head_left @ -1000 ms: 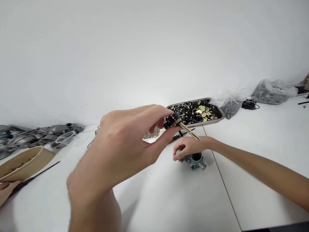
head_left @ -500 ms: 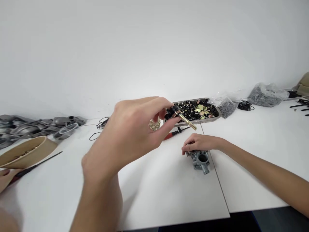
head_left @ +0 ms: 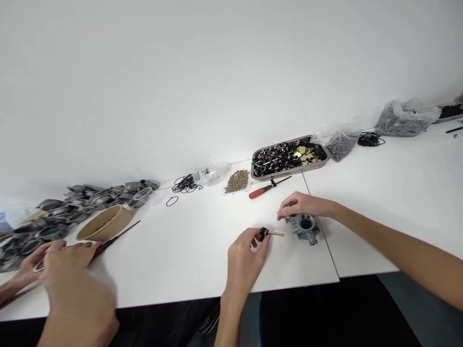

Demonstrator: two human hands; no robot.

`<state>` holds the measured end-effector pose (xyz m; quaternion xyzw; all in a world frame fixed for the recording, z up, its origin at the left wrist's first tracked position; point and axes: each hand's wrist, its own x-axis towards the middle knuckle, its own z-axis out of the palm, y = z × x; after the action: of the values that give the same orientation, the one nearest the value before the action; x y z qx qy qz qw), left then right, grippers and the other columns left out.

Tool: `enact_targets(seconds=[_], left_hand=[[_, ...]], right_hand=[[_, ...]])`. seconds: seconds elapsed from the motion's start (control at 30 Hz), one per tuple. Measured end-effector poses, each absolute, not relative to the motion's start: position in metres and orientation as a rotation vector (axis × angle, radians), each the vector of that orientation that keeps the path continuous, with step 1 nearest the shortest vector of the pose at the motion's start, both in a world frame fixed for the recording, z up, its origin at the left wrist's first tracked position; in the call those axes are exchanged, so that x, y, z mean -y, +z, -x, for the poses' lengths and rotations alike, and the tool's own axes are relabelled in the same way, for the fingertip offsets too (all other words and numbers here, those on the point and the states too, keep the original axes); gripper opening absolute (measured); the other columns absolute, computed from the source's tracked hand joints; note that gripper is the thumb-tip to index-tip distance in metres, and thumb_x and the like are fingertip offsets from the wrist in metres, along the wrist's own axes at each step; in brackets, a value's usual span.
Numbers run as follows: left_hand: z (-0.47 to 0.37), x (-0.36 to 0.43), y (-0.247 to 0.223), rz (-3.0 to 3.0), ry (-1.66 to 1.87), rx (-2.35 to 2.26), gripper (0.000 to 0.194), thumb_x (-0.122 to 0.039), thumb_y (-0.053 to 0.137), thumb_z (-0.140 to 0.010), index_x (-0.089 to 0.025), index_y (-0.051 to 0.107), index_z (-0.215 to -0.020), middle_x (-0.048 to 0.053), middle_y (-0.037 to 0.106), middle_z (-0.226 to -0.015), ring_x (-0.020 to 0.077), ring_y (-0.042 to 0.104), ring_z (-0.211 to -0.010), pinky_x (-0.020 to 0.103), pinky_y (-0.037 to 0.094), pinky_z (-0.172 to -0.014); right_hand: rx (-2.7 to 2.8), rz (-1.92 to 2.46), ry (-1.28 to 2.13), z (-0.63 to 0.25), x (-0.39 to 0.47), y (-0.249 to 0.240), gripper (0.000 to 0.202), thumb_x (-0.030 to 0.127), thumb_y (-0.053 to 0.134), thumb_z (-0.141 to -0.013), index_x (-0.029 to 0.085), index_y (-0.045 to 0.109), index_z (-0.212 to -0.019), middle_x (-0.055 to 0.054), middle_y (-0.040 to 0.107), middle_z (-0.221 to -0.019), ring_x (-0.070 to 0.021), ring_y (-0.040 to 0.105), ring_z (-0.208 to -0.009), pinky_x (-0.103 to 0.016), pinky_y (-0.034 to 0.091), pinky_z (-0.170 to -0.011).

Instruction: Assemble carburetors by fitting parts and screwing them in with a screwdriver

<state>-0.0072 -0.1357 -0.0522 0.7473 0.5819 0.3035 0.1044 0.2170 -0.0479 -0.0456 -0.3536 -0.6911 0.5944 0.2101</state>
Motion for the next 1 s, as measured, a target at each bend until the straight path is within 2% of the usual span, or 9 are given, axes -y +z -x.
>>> enact_targets(seconds=[0.17, 0.6, 1.0], left_hand=[[-0.011, 0.138, -0.055, -2.107, 1.022, -1.667, 0.020, -0.036, 0.060, -0.087, -0.019, 0.064, -0.077, -0.003, 0.057, -0.064, 0.0094, 0.050, -0.056, 0.023, 0.046, -0.056], [-0.020, 0.137, -0.055, -2.075, 0.989, -1.707, 0.015, -0.033, 0.059, -0.084, -0.020, 0.066, -0.081, -0.003, 0.060, -0.064, 0.0100, 0.051, -0.053, 0.024, 0.045, -0.056], [-0.018, 0.138, -0.064, -2.064, 0.976, -1.709, 0.018, -0.035, 0.059, -0.085, -0.020, 0.066, -0.080, -0.002, 0.060, -0.065, 0.0091, 0.051, -0.052, 0.023, 0.046, -0.055]], right_hand=[[1.950, 0.965, 1.601, -0.217, 0.047, -0.048, 0.047, 0.058, 0.067, -0.080, 0.012, 0.076, -0.089, -0.006, 0.065, -0.086, -0.0109, 0.048, -0.075, -0.024, 0.033, -0.066], [1.927, 0.950, 1.580, -0.218, 0.050, -0.048, 0.046, 0.057, 0.068, -0.079, 0.011, 0.075, -0.085, -0.003, 0.057, -0.073, -0.0084, 0.041, -0.066, -0.023, 0.030, -0.060], [1.740, 1.044, 1.564, -0.211, 0.053, -0.048, 0.040, 0.048, 0.072, -0.074, 0.009, 0.074, -0.078, -0.004, 0.060, -0.072, -0.0086, 0.045, -0.066, -0.023, 0.031, -0.061]])
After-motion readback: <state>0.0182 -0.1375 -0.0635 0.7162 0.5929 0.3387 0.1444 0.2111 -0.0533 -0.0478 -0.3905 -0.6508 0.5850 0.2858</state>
